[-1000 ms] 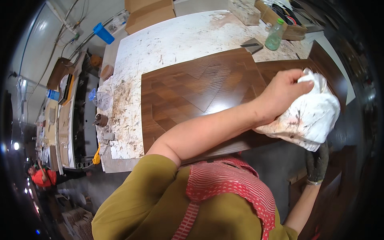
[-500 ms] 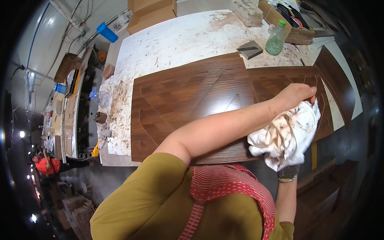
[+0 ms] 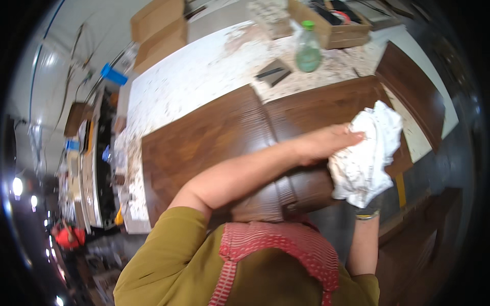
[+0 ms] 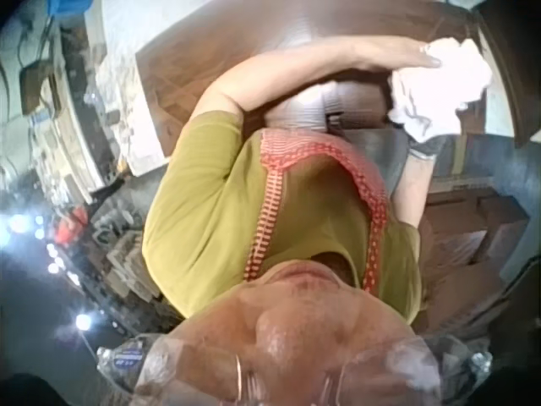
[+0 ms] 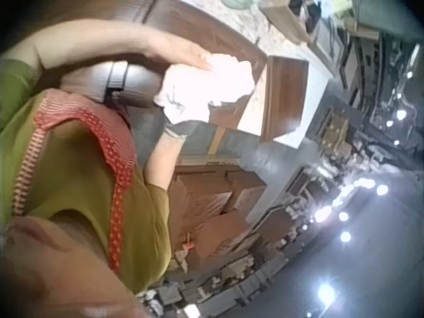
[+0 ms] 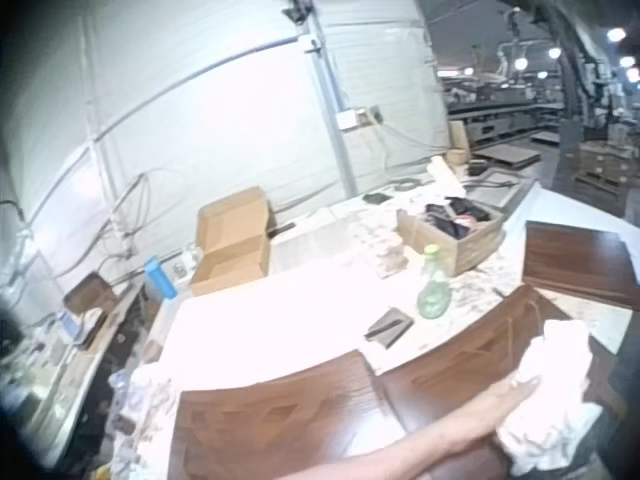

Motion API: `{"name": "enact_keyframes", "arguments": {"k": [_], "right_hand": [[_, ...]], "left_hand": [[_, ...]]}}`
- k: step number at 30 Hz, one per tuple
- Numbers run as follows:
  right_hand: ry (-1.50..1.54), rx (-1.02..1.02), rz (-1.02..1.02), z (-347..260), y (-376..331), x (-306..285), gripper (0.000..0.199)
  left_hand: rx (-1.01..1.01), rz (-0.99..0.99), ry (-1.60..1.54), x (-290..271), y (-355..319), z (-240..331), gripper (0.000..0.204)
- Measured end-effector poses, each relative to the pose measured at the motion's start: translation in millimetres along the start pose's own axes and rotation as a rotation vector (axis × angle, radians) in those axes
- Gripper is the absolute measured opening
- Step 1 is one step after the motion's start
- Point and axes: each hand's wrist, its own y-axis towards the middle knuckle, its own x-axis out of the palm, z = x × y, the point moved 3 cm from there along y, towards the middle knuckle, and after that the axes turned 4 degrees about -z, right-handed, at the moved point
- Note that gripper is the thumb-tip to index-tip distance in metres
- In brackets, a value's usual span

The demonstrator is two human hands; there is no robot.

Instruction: The person cleans and polishes wooden panels by hand using a cloth and a liquid from a bottle, including wiping the flat surfaces and edges of several panels one by one.

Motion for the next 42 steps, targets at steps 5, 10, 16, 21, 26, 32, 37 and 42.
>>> {"name": "enact_keyframes", "arguments": {"k": [5,10,16,21,26,32,37,42], "right_hand": [[-0.704,-0.014,-0.05,18.3,-20.8,-17.4,0.041],[0.115,-0.016,0.061,34.2,-27.4,-12.7,0.042],[1.562,0.232,0.046,57.3,-23.5,16.5,0.044],[1.336,0.499,0.277,47.9,7.7,0.4,0.048],[0.886,0.253,0.224,3.1,51.5,5.9,0.065],[1.071,0.115,0.052,-39.9,61.7,34.4,0.071],[1.088,0.197,0.018,-45.2,68.1,44.1,0.076],[1.024,0.108,0.014,-30.2,71.8,57.6,0.075]], "left_hand": [[0.188,0.84,0.974,-132.0,4.6,74.1,0.039],[0.302,1.098,1.093,-252.6,28.8,92.0,0.108],[0.15,1.042,1.049,-265.0,52.6,87.8,0.053],[0.319,0.56,1.934,-153.8,30.1,100.5,0.046],[0.204,0.168,2.384,-57.6,-5.5,82.5,0.036],[-0.067,0.258,2.531,-39.9,-38.3,100.2,0.027],[-0.076,0.262,2.662,-36.2,-56.1,116.0,0.019],[-0.142,0.209,2.617,-25.1,-58.9,118.1,0.025]]}}
